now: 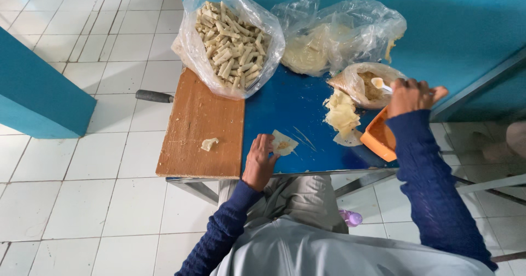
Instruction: The person sits at a small table and assembles round flat dough pieces, spooning brown filling powder from a plastic bag onto a dough sheet and pressing dough pieces together by hand. The person then stacks the assembled round pastries on the table and peels thin layers from the dough discs.
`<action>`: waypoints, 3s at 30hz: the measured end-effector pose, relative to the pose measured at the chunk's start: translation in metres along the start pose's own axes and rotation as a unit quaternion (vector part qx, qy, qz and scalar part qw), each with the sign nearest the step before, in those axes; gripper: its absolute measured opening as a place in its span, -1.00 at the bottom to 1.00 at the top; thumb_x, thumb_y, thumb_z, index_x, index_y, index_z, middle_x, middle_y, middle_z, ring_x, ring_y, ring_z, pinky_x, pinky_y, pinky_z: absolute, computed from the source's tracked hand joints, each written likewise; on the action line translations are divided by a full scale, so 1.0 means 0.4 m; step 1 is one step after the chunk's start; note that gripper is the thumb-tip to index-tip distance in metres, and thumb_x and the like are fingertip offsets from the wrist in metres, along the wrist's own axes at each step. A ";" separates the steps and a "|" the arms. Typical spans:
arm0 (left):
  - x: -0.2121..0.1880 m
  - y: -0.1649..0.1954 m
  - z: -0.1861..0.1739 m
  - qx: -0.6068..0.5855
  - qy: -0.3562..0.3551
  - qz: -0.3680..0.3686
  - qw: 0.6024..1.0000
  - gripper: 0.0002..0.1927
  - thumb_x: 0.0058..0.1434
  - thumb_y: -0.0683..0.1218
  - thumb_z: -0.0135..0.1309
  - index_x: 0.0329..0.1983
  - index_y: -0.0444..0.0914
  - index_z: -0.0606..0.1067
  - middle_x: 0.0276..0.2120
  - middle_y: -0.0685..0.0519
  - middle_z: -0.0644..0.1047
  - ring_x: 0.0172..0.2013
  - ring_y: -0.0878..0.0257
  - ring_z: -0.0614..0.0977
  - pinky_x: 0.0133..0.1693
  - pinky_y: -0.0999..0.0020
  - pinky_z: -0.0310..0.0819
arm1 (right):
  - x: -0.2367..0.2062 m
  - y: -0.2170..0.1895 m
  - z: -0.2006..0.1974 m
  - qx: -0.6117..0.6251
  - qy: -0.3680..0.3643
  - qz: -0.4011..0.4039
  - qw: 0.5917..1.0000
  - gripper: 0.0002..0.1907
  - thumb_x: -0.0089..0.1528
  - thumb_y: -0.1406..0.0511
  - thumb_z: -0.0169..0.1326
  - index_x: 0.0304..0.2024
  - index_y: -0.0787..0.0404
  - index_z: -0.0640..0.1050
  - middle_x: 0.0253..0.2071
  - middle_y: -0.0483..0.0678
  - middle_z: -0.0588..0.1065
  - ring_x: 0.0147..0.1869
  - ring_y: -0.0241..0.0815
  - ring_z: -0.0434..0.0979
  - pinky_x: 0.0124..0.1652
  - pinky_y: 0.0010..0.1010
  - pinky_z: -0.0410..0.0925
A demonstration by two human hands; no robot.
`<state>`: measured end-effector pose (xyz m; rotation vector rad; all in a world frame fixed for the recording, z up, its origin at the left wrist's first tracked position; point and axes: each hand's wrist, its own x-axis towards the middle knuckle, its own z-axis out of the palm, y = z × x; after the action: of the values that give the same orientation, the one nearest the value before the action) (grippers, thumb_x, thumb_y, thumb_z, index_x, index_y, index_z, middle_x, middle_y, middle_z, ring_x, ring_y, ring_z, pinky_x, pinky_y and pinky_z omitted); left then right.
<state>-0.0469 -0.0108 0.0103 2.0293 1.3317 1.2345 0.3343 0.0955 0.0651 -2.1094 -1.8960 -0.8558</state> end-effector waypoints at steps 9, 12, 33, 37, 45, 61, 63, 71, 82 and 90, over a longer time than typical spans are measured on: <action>0.002 -0.013 0.011 0.029 0.022 0.008 0.999 -0.67 0.18 -0.29 0.13 0.00 -0.35 0.36 -0.11 -0.18 0.48 -0.08 -0.17 0.54 -0.10 0.05 0.46 | -0.232 -0.326 -0.132 0.443 -0.018 -0.145 0.884 -0.82 0.20 0.36 0.17 -0.20 -0.08 0.61 -0.24 -0.27 0.52 -0.07 -0.19 0.51 -0.08 -0.14 0.20; 0.003 -0.018 0.015 0.023 0.025 -0.011 0.999 -0.72 0.22 -0.29 0.10 -0.01 -0.34 0.38 -0.12 -0.18 0.49 -0.08 -0.16 0.55 -0.09 0.05 0.46 | -0.292 -0.367 -0.161 0.448 -0.029 -0.149 0.881 -0.88 0.22 0.33 0.19 -0.23 -0.06 0.63 -0.30 -0.28 0.49 -0.11 -0.20 0.50 -0.10 -0.22 0.21; 0.014 -0.017 0.000 0.061 0.000 0.108 0.992 -0.82 0.11 -0.25 0.08 -0.21 -0.38 0.48 -0.20 -0.16 0.44 -0.14 -0.11 0.45 -0.12 0.07 0.39 | -0.264 -0.461 -0.060 0.387 0.094 -0.232 0.887 -0.90 0.24 0.23 0.22 -0.22 0.06 0.61 -0.22 -0.26 0.51 -0.07 -0.20 0.48 -0.05 -0.18 0.18; 0.038 -0.027 0.013 0.100 0.024 0.079 0.992 -0.97 0.19 -0.23 0.04 -0.32 -0.31 0.49 -0.26 -0.10 0.45 -0.18 -0.07 0.45 -0.14 0.09 0.39 | -0.210 -0.461 -0.025 0.435 -0.021 -0.231 0.870 -0.93 0.22 0.23 0.23 -0.30 0.05 0.60 -0.28 -0.19 0.50 -0.09 -0.12 0.48 -0.14 -0.15 0.21; 0.062 -0.030 0.019 0.105 0.003 0.047 0.993 -0.91 0.21 -0.29 -0.01 -0.29 -0.32 0.51 -0.31 -0.10 0.44 -0.22 -0.09 0.49 -0.14 0.08 0.40 | -0.199 -0.477 -0.004 0.475 -0.041 -0.244 0.844 -0.91 0.25 0.27 0.16 -0.20 0.07 0.59 -0.21 -0.17 0.53 -0.05 -0.09 0.52 -0.07 -0.18 0.28; 0.066 -0.014 0.008 -0.010 0.011 -0.002 1.000 -0.93 0.12 -0.25 0.12 -0.32 -0.33 0.50 -0.26 -0.11 0.43 -0.23 -0.10 0.54 -0.23 0.06 0.43 | -0.194 -0.481 0.034 0.496 0.032 -0.291 0.818 -0.76 0.23 0.17 0.20 -0.21 0.21 0.61 -0.18 -0.07 0.55 -0.10 -0.03 0.50 -0.11 -0.20 0.33; 0.068 -0.011 0.006 -0.001 0.016 -0.001 1.000 -0.91 0.10 -0.26 0.09 -0.30 -0.33 0.51 -0.25 -0.11 0.43 -0.22 -0.11 0.54 -0.24 0.05 0.43 | -0.186 -0.486 0.035 0.494 0.011 -0.284 0.822 -0.80 0.23 0.18 0.21 -0.24 0.16 0.62 -0.21 -0.11 0.54 -0.10 -0.05 0.50 -0.10 -0.20 0.33; 0.082 -0.027 0.023 0.067 0.032 0.013 0.997 -0.96 0.14 -0.26 0.02 -0.36 -0.37 0.44 -0.20 -0.14 0.39 -0.13 -0.11 0.49 -0.13 0.05 0.40 | -0.195 -0.498 -0.009 0.465 0.080 -0.271 0.839 -0.86 0.22 0.21 0.24 -0.23 0.11 0.64 -0.24 -0.16 0.49 -0.11 -0.11 0.46 -0.12 -0.24 0.31; 0.068 -0.017 0.015 0.099 0.045 -0.001 0.994 -0.82 0.12 -0.26 0.10 -0.19 -0.30 0.51 -0.13 -0.11 0.43 -0.09 -0.10 0.50 -0.12 0.05 0.42 | -0.194 -0.500 -0.033 0.449 0.094 -0.270 0.847 -0.79 0.17 0.32 0.22 -0.13 0.03 0.64 -0.15 -0.20 0.52 -0.02 -0.16 0.49 -0.09 -0.28 0.30; 0.072 -0.030 0.027 0.096 0.069 -0.021 0.993 -0.83 0.23 -0.25 0.06 -0.10 -0.34 0.51 -0.13 -0.14 0.42 -0.08 -0.12 0.49 -0.09 0.04 0.42 | -0.221 -0.498 -0.064 0.312 0.117 -0.275 0.902 -0.62 0.21 0.32 0.11 0.09 -0.01 0.60 0.08 -0.20 0.53 0.13 -0.18 0.47 0.02 -0.21 0.29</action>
<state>-0.0394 0.0214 0.0088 2.0635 1.6053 1.2925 0.1343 0.0417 -0.0077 -1.0699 -2.2575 -0.4479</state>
